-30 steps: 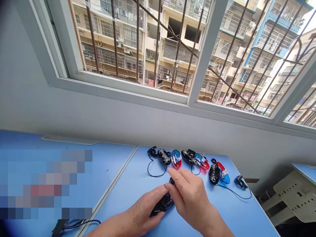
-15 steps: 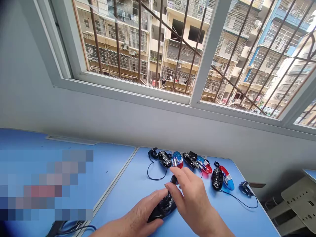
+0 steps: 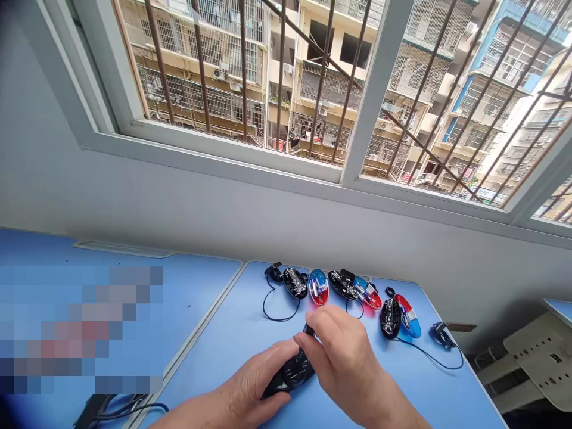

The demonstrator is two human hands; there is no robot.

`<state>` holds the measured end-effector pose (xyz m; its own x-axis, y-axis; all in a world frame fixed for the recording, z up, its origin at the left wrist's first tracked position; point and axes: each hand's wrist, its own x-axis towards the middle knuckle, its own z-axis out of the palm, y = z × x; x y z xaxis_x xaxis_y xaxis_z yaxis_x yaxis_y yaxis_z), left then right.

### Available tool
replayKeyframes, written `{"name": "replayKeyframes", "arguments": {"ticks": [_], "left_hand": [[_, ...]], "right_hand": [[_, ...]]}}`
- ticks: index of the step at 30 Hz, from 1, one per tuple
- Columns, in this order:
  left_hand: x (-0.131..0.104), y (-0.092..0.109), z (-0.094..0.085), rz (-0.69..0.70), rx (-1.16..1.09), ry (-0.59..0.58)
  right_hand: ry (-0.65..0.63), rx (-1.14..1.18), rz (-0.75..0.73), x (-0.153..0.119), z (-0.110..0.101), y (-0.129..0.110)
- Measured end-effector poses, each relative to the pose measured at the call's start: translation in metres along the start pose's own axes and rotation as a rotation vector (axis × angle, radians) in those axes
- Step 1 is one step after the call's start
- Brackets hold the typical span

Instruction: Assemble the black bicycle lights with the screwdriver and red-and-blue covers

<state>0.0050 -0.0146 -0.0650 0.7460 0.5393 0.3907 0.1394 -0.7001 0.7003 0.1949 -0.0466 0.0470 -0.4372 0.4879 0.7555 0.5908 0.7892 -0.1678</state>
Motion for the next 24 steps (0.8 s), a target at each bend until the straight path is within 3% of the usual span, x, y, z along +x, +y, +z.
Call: {"name": "replayKeyframes", "arguments": {"ticks": [24], "left_hand": [[-0.004,-0.01,0.0,0.068,0.074,-0.011]], "right_hand": [[-0.147,0.343,-0.034,0.005,-0.011,0.01]]}}
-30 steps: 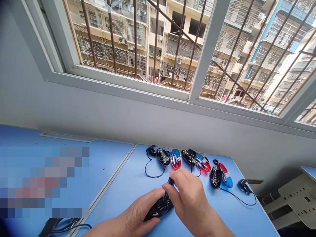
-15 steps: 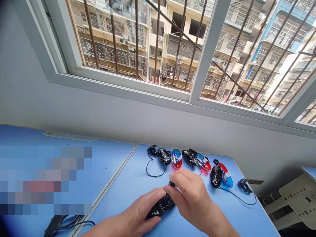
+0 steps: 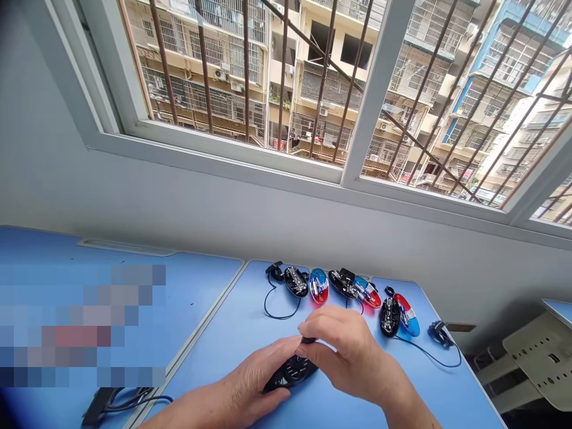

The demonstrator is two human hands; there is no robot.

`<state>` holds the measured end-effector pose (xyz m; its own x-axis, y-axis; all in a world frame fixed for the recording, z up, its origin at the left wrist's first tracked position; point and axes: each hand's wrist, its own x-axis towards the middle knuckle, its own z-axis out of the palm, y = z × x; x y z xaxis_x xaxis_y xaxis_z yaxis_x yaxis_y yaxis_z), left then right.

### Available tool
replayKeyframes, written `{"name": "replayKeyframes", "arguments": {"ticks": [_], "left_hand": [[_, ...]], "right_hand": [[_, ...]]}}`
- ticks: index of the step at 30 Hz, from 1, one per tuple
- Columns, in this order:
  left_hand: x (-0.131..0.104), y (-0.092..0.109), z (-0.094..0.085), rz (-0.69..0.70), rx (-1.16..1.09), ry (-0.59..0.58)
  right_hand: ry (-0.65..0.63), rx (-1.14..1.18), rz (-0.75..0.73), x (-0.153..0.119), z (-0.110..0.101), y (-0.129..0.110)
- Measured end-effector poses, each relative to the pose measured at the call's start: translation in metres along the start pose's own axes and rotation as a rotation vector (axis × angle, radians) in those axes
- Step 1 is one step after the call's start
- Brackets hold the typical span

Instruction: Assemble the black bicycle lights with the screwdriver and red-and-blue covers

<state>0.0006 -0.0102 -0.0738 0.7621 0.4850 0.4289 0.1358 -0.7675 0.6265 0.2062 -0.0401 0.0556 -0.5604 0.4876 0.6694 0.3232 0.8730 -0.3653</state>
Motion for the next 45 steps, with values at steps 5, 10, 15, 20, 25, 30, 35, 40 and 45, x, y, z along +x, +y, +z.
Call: {"name": "replayKeyframes", "arguments": {"ticks": [5,10,15,20,25,30,35,40,45], "left_hand": [[0.002,0.006,-0.003,0.035,-0.001,0.026],[0.008,0.014,-0.01,-0.029,-0.052,-0.028],[0.013,0.02,-0.013,-0.117,-0.079,-0.017],[0.016,0.023,-0.015,-0.112,-0.085,-0.039],[0.013,0.019,-0.012,-0.178,-0.059,-0.046],[0.007,0.016,-0.01,-0.108,-0.016,-0.01],[0.01,0.019,-0.013,-0.117,-0.044,-0.047],[0.013,0.022,-0.015,-0.133,-0.074,-0.039],[0.014,0.027,-0.017,-0.17,-0.085,-0.042]], "right_hand": [[-0.057,0.121,0.05,0.0,-0.004,0.001],[-0.153,0.344,0.076,0.002,-0.007,0.005],[-0.03,0.234,0.11,0.005,0.003,0.005],[0.138,-0.095,-0.01,0.007,0.017,0.0],[0.241,-0.241,0.002,0.006,0.021,-0.001],[0.204,-0.219,0.025,0.004,0.014,-0.001],[0.099,-0.032,0.156,0.002,0.006,-0.002],[-0.066,0.187,0.183,0.0,0.0,-0.002],[0.033,0.049,0.12,0.003,0.005,-0.005]]}}
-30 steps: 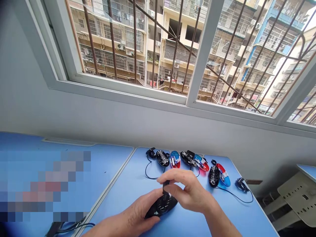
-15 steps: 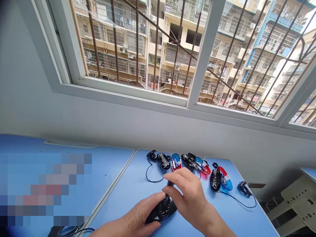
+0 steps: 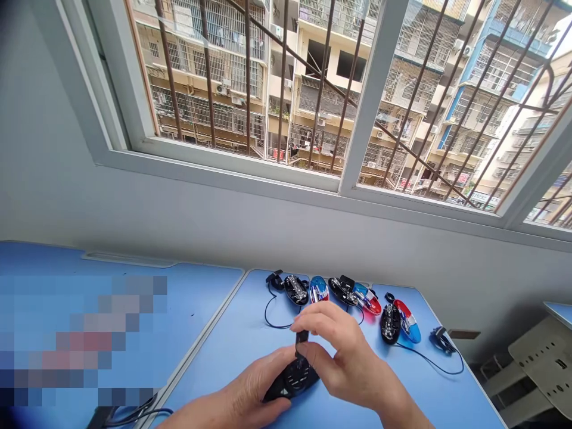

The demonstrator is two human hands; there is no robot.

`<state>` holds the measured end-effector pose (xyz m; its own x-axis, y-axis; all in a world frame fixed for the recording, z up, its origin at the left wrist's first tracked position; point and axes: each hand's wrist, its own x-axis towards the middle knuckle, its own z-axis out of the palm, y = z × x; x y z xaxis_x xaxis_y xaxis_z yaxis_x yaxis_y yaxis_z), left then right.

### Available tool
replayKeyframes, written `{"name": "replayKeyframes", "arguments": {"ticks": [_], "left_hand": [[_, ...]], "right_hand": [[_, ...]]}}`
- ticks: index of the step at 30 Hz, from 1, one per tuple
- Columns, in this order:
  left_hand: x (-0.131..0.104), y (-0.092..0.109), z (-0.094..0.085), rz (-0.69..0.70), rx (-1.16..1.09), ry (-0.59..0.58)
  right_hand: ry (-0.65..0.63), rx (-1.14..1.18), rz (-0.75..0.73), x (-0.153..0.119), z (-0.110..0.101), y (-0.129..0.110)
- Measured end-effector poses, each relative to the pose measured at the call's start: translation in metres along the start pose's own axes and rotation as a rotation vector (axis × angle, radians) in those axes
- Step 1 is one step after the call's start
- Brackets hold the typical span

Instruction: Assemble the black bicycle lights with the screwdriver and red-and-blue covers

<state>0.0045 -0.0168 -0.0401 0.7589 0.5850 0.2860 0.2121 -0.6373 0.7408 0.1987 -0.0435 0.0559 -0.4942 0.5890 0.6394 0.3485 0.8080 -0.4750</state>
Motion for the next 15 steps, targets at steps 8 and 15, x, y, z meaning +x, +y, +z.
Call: {"name": "replayKeyframes", "arguments": {"ticks": [8,15], "left_hand": [[0.001,-0.002,0.002,-0.019,0.031,-0.007],[0.0,-0.001,0.002,-0.015,0.003,0.0]], "right_hand": [[0.23,-0.289,-0.107,0.002,0.013,0.001],[0.24,-0.249,-0.093,0.001,0.01,-0.002]]}}
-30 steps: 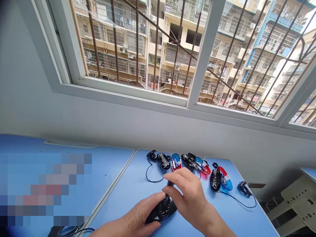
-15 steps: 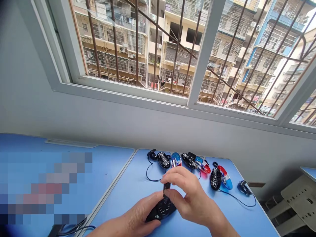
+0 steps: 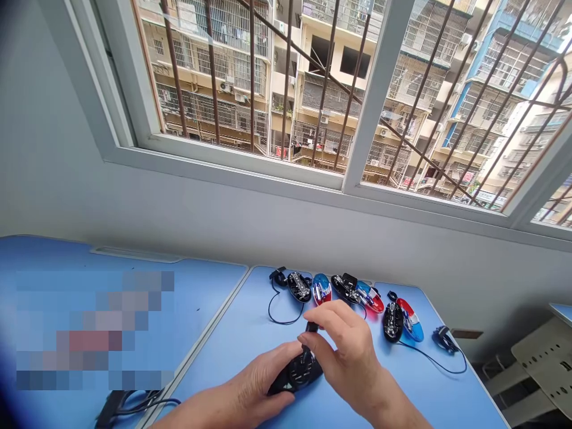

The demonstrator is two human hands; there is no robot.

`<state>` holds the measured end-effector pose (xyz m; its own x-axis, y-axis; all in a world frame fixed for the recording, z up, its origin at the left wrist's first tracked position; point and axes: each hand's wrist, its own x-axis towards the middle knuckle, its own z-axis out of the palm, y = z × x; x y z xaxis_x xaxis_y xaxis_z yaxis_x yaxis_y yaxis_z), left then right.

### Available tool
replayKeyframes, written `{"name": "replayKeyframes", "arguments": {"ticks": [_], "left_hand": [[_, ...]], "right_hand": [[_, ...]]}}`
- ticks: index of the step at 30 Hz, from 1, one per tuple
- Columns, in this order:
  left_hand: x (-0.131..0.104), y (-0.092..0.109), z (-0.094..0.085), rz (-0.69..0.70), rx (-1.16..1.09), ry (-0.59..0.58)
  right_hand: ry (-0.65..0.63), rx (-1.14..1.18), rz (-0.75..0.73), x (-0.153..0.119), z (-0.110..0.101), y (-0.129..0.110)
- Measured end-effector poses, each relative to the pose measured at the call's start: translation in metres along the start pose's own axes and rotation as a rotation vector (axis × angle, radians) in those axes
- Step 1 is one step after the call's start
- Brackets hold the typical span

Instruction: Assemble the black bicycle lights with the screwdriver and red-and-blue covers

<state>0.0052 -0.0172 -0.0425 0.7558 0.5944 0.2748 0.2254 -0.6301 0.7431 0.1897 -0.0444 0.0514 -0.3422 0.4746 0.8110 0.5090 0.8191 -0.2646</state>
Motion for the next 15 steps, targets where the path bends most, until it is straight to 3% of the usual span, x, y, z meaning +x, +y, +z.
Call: {"name": "replayKeyframes", "arguments": {"ticks": [5,11,15], "left_hand": [[0.0,-0.003,0.001,0.054,-0.016,-0.007],[0.002,0.0,0.0,0.084,0.048,-0.01],[0.002,0.001,-0.001,0.03,0.047,-0.019]], "right_hand": [[-0.118,0.121,0.056,-0.002,-0.008,0.0],[-0.214,0.341,0.024,-0.004,-0.012,0.008],[-0.192,0.263,0.012,-0.004,-0.006,0.005]]}}
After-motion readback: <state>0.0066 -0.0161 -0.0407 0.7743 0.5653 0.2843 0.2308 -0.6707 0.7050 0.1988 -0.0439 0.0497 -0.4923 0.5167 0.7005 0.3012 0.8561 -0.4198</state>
